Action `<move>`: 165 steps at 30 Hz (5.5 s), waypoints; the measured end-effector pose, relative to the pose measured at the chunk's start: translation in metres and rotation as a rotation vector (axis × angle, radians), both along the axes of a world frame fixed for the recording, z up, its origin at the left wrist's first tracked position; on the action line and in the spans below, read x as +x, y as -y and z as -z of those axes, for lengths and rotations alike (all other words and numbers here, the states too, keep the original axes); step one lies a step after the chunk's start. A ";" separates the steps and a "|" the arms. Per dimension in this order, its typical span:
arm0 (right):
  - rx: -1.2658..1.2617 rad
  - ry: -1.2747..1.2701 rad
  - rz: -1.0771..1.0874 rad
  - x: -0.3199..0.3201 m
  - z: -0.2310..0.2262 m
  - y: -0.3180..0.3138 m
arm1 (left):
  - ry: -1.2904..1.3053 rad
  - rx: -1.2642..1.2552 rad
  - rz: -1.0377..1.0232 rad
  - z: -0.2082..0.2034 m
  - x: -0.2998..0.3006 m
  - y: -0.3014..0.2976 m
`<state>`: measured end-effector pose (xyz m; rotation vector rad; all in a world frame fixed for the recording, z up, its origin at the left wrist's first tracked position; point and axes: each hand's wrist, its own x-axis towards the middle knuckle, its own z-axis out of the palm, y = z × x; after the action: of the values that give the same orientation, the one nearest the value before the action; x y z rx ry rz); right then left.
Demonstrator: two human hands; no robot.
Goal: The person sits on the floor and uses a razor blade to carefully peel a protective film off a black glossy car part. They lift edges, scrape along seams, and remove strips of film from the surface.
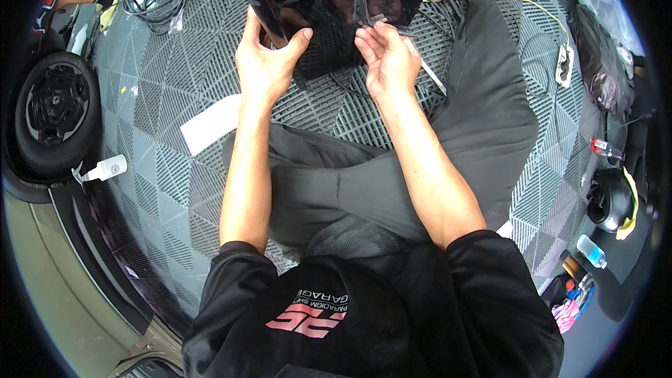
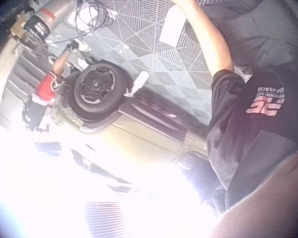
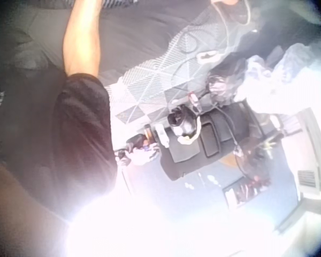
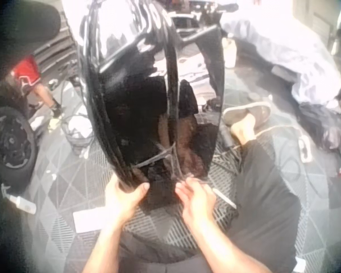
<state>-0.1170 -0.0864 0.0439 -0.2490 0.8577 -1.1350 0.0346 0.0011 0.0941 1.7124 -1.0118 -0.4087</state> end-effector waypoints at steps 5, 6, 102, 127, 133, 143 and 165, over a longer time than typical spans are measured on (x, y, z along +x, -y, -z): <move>-0.022 -0.016 0.039 0.005 0.000 -0.005 | -0.023 0.017 -0.022 -0.002 -0.002 -0.001; -0.030 -0.030 0.045 0.006 0.000 -0.005 | -0.034 0.032 -0.036 -0.003 -0.002 -0.001; -0.605 -0.644 -0.061 -0.026 0.005 -0.007 | -1.067 0.047 -0.063 0.026 -0.108 0.004; -0.341 -0.029 -0.386 -0.115 -0.055 0.105 | -1.496 -0.167 -0.132 0.040 -0.115 0.049; -0.374 -0.238 -0.588 -0.107 -0.044 0.115 | -1.569 -0.161 0.002 0.042 -0.103 0.045; -0.964 -0.853 -0.783 -0.090 -0.048 0.113 | -1.403 -0.232 -0.111 0.049 -0.111 0.057; -1.241 -0.959 -0.717 -0.087 -0.034 0.125 | -0.690 -0.053 0.330 0.062 -0.068 0.037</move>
<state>-0.2044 -0.2116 0.0781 -2.0697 0.6316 -0.6694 -0.0329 -0.0362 0.0325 1.2056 -0.7691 -1.0882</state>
